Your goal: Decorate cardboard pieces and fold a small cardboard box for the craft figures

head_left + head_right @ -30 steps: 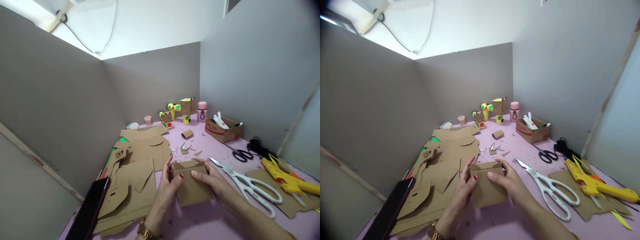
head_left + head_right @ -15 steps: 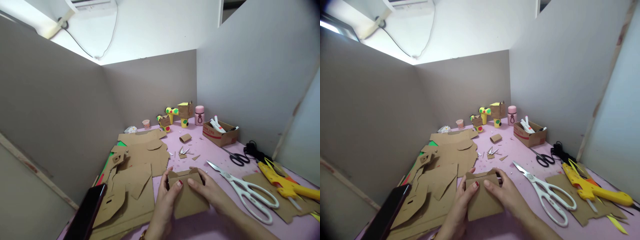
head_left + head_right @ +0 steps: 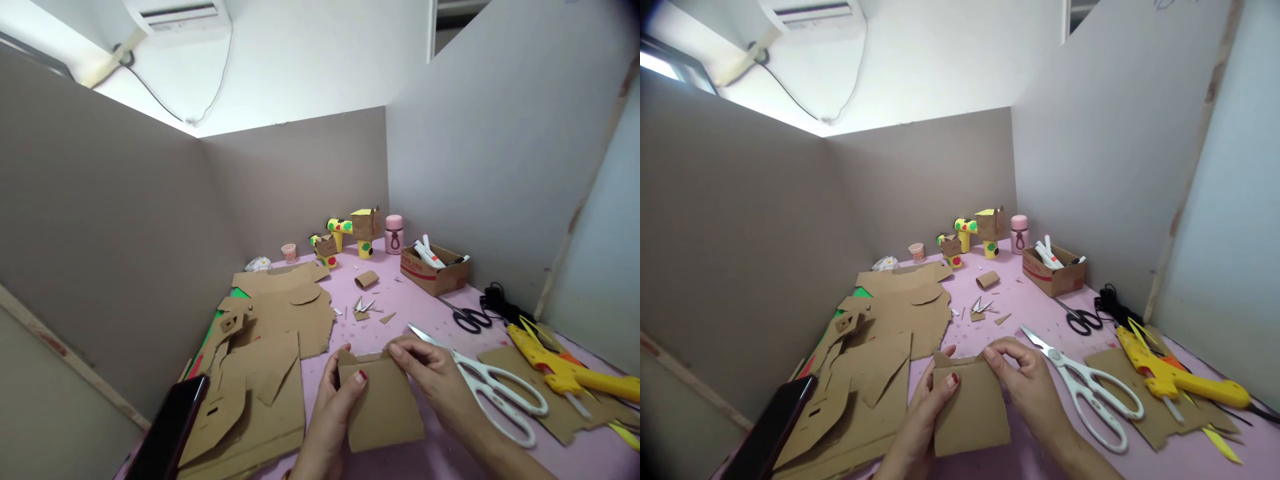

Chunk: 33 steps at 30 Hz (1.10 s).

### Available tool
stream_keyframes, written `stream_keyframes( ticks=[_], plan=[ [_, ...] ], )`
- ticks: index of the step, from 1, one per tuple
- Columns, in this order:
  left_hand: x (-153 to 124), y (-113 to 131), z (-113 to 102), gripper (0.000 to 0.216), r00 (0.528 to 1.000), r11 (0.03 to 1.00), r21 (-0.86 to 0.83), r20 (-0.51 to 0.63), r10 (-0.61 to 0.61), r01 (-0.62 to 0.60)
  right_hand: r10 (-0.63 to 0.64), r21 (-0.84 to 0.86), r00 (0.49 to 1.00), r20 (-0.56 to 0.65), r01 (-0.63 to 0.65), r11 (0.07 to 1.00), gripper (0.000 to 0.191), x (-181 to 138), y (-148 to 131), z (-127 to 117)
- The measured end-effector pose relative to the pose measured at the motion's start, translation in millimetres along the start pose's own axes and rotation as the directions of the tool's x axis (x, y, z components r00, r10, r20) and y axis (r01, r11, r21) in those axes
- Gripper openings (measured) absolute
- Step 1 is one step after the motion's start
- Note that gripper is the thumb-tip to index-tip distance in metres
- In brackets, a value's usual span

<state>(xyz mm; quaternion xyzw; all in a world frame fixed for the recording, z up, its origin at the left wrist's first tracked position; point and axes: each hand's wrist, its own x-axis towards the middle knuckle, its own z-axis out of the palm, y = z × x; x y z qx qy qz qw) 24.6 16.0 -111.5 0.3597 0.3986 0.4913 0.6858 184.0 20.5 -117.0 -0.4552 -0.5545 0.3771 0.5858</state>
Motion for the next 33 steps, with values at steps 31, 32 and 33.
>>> stream_keyframes(
  ticks=[31,32,33],
  plan=[
    [6,5,-10,0.062,0.994,0.995,-0.090,-0.105,0.031,-0.041,0.076,0.040,0.992,-0.101,-0.072,0.997,0.038,1,8,1],
    [7,6,-12,0.055,0.992,0.992,-0.120,-0.123,0.031,-0.046,0.082,0.037,0.992,-0.096,-0.079,0.996,0.038,0,10,2],
    [9,7,-14,0.048,0.990,0.987,-0.155,-0.141,0.029,-0.051,0.086,0.035,0.992,-0.088,-0.084,0.996,0.038,0,12,3]
  ],
)
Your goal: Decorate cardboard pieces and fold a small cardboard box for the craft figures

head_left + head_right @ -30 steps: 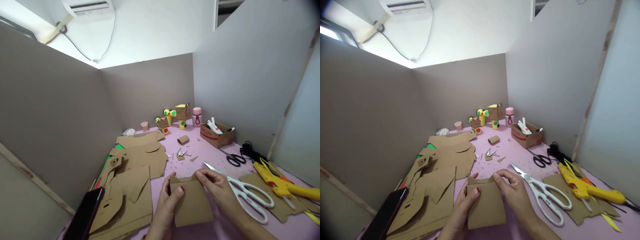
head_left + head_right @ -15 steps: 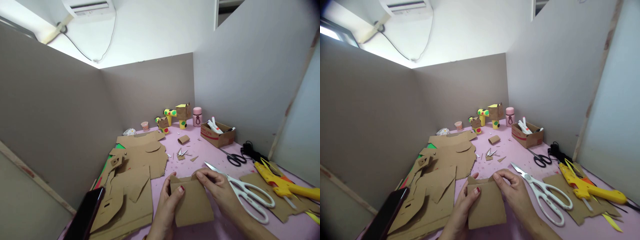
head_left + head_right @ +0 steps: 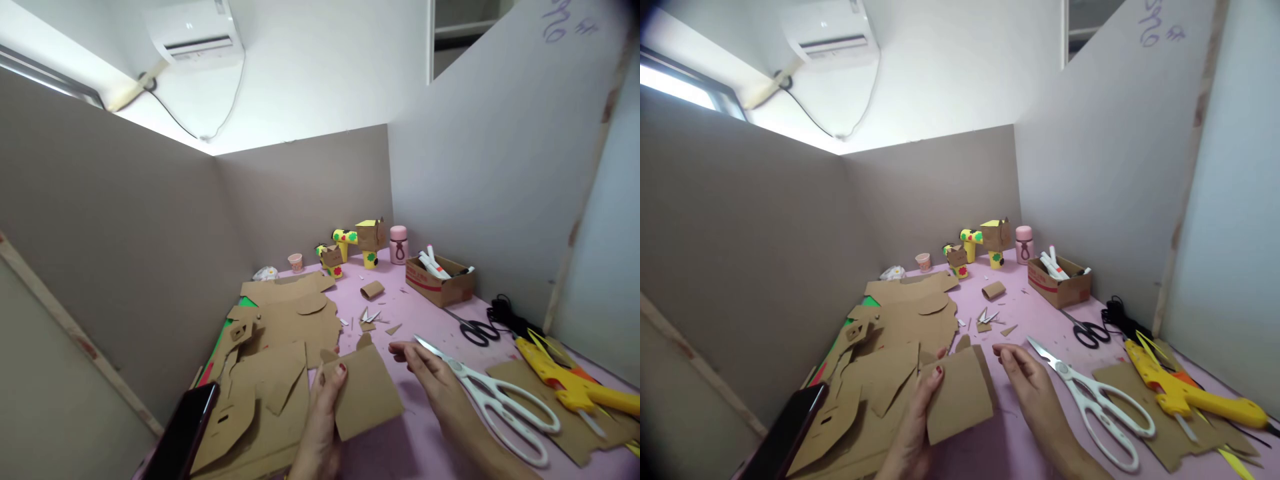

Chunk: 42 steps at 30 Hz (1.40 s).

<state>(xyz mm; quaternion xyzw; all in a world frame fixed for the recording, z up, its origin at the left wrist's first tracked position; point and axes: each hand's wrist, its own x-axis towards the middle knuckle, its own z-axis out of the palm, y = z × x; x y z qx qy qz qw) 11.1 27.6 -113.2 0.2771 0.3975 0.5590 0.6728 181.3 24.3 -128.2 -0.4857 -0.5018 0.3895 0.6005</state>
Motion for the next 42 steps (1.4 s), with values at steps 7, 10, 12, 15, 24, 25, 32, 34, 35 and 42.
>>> stream_keyframes(
  ticks=[7,10,12,15,24,25,32,34,35,42],
  plan=[
    [6,6,-9,0.033,0.997,0.994,-0.091,-0.065,0.049,-0.055,-0.012,-0.023,0.999,0.044,0.013,1.000,0.034,-3,11,8],
    [3,5,-9,0.036,0.995,0.994,-0.056,-0.030,0.093,-0.095,-0.029,-0.032,0.999,0.040,0.030,0.999,0.032,-1,12,7],
    [-1,3,-8,0.044,0.995,0.995,-0.028,0.002,0.096,-0.096,-0.053,-0.035,0.998,0.041,0.054,0.998,0.030,-1,11,6],
    [-5,-2,-4,0.056,0.994,0.997,0.036,0.083,0.066,-0.069,-0.116,-0.034,0.992,0.054,0.118,0.992,0.027,-3,5,4],
    [-3,-11,-3,0.065,0.972,0.983,0.162,0.231,0.046,-0.085,-0.153,-0.002,0.986,0.066,0.154,0.988,0.022,-4,-4,4],
    [-3,-11,-3,0.065,0.972,0.981,0.168,0.231,0.053,-0.094,-0.148,0.000,0.987,0.066,0.148,0.989,0.022,-4,-4,4],
    [-5,-9,1,0.066,0.975,0.972,0.199,0.207,0.080,-0.122,-0.137,0.020,0.989,0.053,0.136,0.991,0.023,-7,-5,3],
    [-6,-9,2,0.066,0.976,0.971,0.204,0.202,0.081,-0.123,-0.131,0.027,0.990,0.043,0.130,0.991,0.025,-7,-3,3],
    [-6,-10,2,0.066,0.976,0.972,0.203,0.202,0.077,-0.119,-0.124,0.030,0.992,0.034,0.123,0.992,0.027,-6,-2,3],
    [-9,-9,3,0.062,0.977,0.974,0.198,0.201,0.073,-0.113,-0.132,0.025,0.990,-0.044,0.133,0.991,0.027,-5,0,0]
  ],
)
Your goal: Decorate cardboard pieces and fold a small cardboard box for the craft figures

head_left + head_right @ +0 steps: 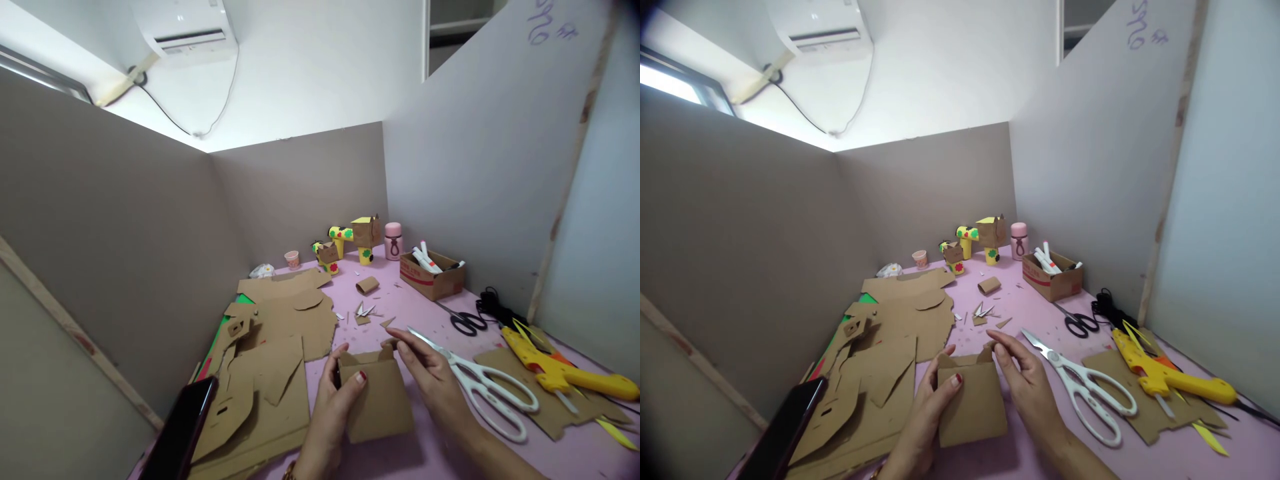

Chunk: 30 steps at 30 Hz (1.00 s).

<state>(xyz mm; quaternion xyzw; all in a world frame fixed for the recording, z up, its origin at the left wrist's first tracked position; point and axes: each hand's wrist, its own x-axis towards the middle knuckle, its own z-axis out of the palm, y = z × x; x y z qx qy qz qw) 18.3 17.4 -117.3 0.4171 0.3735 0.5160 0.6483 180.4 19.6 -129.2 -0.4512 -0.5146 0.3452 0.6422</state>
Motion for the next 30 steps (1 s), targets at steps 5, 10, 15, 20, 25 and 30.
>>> stream_keyframes(
  ticks=[5,10,15,20,25,30],
  plan=[
    [-0.2,-1.1,-0.8,0.062,1.000,1.000,-0.012,0.018,-0.011,0.012,-0.049,-0.022,0.998,0.037,0.050,0.999,0.023,-3.5,-0.6,1.1],
    [-3.4,2.2,2.8,0.064,1.000,0.998,-0.067,-0.019,-0.025,0.023,0.012,-0.021,1.000,0.009,-0.012,1.000,0.031,-3.6,1.5,1.0],
    [-3.8,4.8,3.4,0.066,0.999,0.996,-0.089,-0.053,-0.013,0.008,0.065,-0.019,0.998,0.019,-0.065,0.998,0.034,-1.7,4.5,2.0],
    [-1.9,6.2,2.8,0.068,0.999,0.996,-0.088,-0.053,0.010,-0.015,0.075,-0.017,0.996,0.041,-0.074,0.997,0.031,-1.0,4.5,2.1],
    [-3.5,7.4,4.4,0.077,0.994,0.992,-0.096,-0.074,0.080,-0.087,0.069,-0.014,0.996,0.048,-0.068,0.998,0.031,-1.2,3.3,1.3],
    [-3.6,6.0,1.6,0.072,0.984,0.985,0.009,-0.036,0.173,-0.173,0.078,-0.012,0.996,0.050,-0.077,0.997,0.031,-2.0,1.3,0.4]
  ],
)
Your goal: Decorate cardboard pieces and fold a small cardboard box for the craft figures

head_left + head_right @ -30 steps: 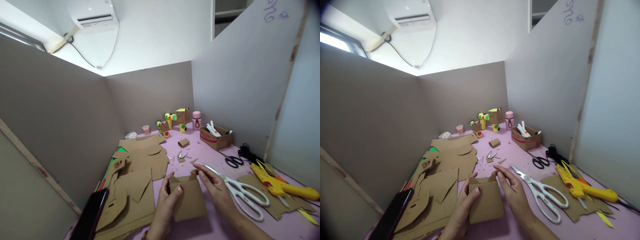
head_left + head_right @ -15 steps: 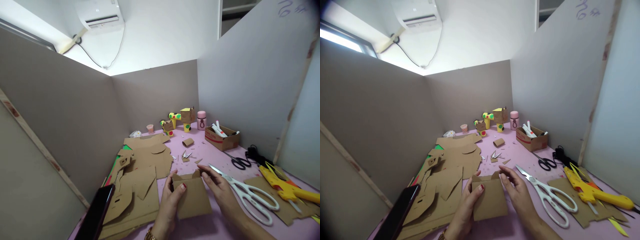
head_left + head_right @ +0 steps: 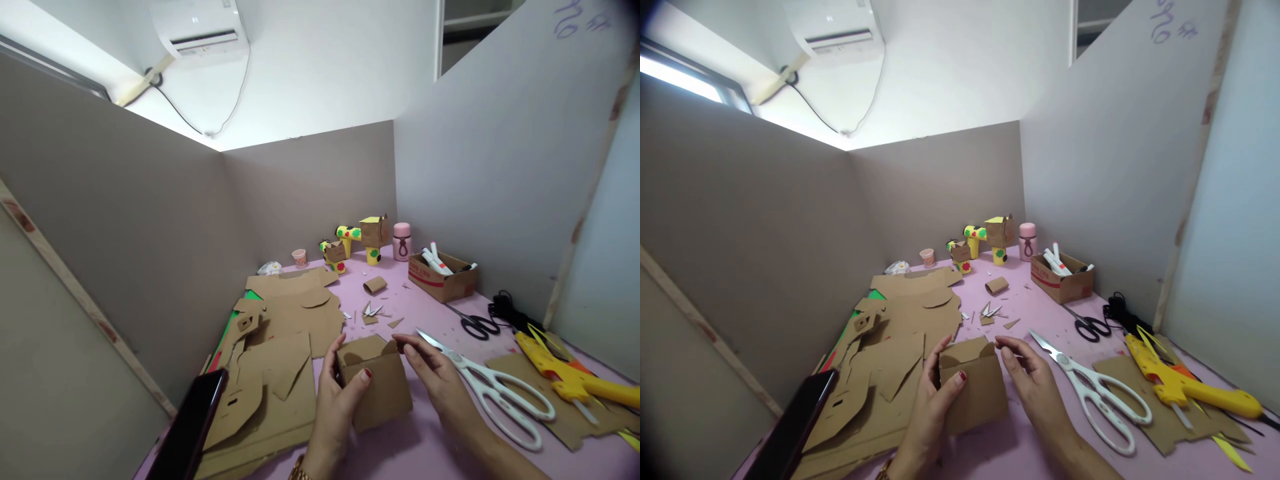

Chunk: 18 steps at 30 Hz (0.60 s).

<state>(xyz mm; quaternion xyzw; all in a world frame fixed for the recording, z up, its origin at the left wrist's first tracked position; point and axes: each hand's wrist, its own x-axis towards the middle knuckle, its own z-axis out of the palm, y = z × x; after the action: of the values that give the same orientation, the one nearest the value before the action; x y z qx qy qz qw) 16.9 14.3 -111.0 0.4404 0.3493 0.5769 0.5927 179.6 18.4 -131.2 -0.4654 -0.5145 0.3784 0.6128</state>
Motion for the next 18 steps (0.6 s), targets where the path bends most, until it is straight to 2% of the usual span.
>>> stream_keyframes(
  ticks=[5,7,10,13,16,18],
  plan=[
    [1.5,-0.1,-1.4,0.068,0.992,0.977,0.178,-0.023,0.122,-0.116,-0.001,0.010,1.000,0.021,0.000,1.000,0.031,0.7,1.4,-1.8],
    [1.9,0.5,-1.5,0.067,0.991,0.974,0.186,-0.008,0.133,-0.129,-0.013,0.024,0.998,0.057,0.012,1.000,0.033,0.5,3.1,-1.9],
    [1.9,0.0,-2.4,0.070,0.997,0.993,0.096,0.032,0.072,-0.075,-0.022,0.054,0.991,0.134,0.014,0.998,0.044,-0.8,5.2,-0.3],
    [1.4,-2.6,-3.0,0.077,0.999,0.999,-0.038,0.022,-0.032,0.033,-0.002,0.090,0.978,0.209,-0.017,0.996,0.054,-2.8,5.4,2.6],
    [1.2,-5.1,-3.0,0.076,0.991,0.983,-0.120,0.000,-0.137,0.136,0.001,0.120,0.971,0.238,-0.031,0.992,0.054,-3.6,3.6,4.6],
    [1.1,-5.6,-2.8,0.072,0.986,0.977,-0.139,0.000,-0.165,0.163,0.000,0.117,0.974,0.226,-0.027,0.993,0.052,-3.3,2.2,4.6]
  ],
)
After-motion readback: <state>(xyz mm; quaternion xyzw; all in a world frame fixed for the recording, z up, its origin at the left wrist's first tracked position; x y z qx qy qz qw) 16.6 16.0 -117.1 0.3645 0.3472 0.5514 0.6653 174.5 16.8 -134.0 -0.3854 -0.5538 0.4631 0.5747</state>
